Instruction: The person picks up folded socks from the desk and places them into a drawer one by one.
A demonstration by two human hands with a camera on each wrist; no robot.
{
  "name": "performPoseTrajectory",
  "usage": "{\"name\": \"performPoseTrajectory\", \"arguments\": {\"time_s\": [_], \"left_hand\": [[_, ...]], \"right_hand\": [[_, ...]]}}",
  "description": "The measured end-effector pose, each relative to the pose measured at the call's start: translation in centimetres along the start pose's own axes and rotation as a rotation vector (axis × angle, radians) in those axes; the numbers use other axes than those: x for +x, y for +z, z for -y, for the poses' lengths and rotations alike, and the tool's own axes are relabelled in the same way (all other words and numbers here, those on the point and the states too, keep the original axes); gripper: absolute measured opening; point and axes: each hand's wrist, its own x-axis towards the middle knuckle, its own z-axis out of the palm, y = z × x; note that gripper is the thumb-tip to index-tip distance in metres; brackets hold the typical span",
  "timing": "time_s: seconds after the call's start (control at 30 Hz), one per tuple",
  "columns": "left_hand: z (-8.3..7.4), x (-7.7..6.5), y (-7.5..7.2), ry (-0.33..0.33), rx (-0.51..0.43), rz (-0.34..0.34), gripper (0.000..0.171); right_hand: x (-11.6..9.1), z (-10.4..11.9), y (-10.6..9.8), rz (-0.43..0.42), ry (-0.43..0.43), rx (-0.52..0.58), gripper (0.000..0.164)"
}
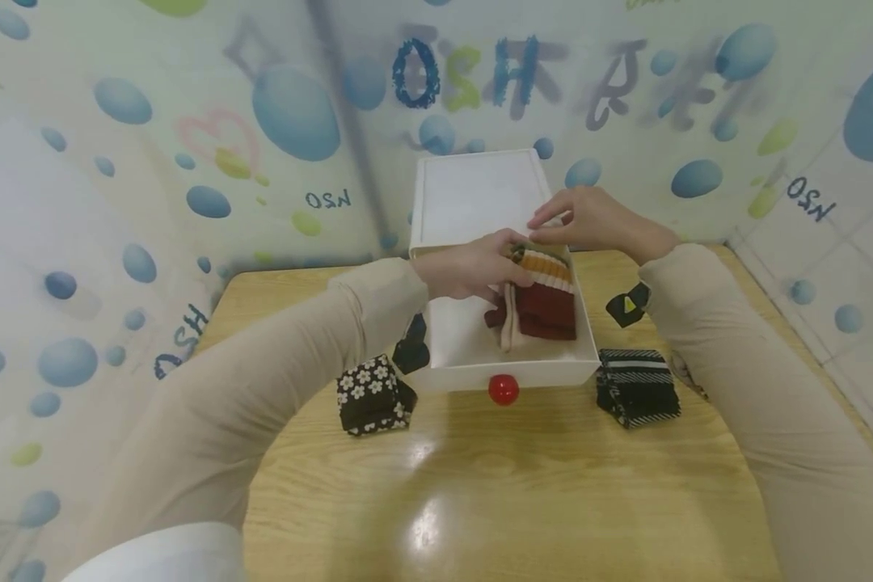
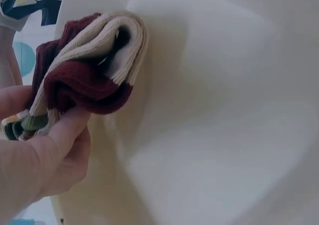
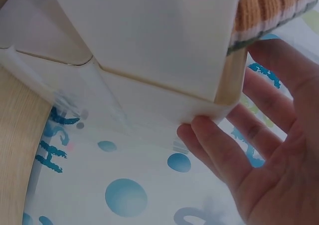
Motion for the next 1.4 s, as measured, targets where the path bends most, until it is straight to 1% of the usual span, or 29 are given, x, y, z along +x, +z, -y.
{"name": "performPoseTrajectory", "arguments": {"time_s": [0.1,0.23,0.47,0.57,0.63,0.73,0.87,0.93,1.1,1.17,1.3,1.4], "left_hand": [[-0.1,0.2,-0.3,-0.012,0.000,0.022,0.050],[-0.1,0.5,-0.5,-0.023,0.013,0.034,0.050],[-0.1,0.7,-0.7,-0.025,0.012,0.037,0.051],[0.0,0.8,-0.7,-0.022,0.024,0.028,0.051],[0.0,0.8,-0.7,-0.021,0.053,0.019,0.051],[0.0,0.7,-0.7,-0.014,0.125,0.008,0.051],[0.0,0.5,-0.8,0.014,0.197,0.010,0.052],[0.0,0.3,-0.9,0.048,0.237,0.020,0.052],[0.0,-0.4,-1.0,0.155,0.352,0.056,0.053],[-0.1,-0.6,-1.0,0.178,0.386,0.061,0.054],[-0.3,-1.0,-0.9,0.175,0.447,0.038,0.053],[-0.3,-1.3,-0.9,0.195,0.472,0.009,0.052]], "right_hand": [[0.1,0.0,0.0,0.000,-0.011,-0.005,0.028],[0.1,-0.1,0.0,-0.001,-0.018,-0.008,0.027],[0.0,0.0,-0.1,0.002,-0.011,-0.004,0.027],[0.0,-0.1,-0.1,0.000,-0.009,-0.002,0.027],[0.0,-0.1,-0.1,0.002,-0.010,0.005,0.027],[0.0,0.0,-0.1,0.007,-0.012,0.012,0.028],[-0.1,0.0,-0.1,0.012,-0.007,0.026,0.028],[0.0,0.0,0.0,0.010,-0.009,0.032,0.027],[0.0,0.2,0.0,0.007,-0.008,0.041,0.026],[-0.1,0.3,-0.1,0.005,-0.006,0.043,0.026],[-0.2,0.2,-0.1,-0.007,-0.018,0.049,0.026],[-0.3,0.2,-0.1,-0.012,-0.027,0.049,0.025]]}}
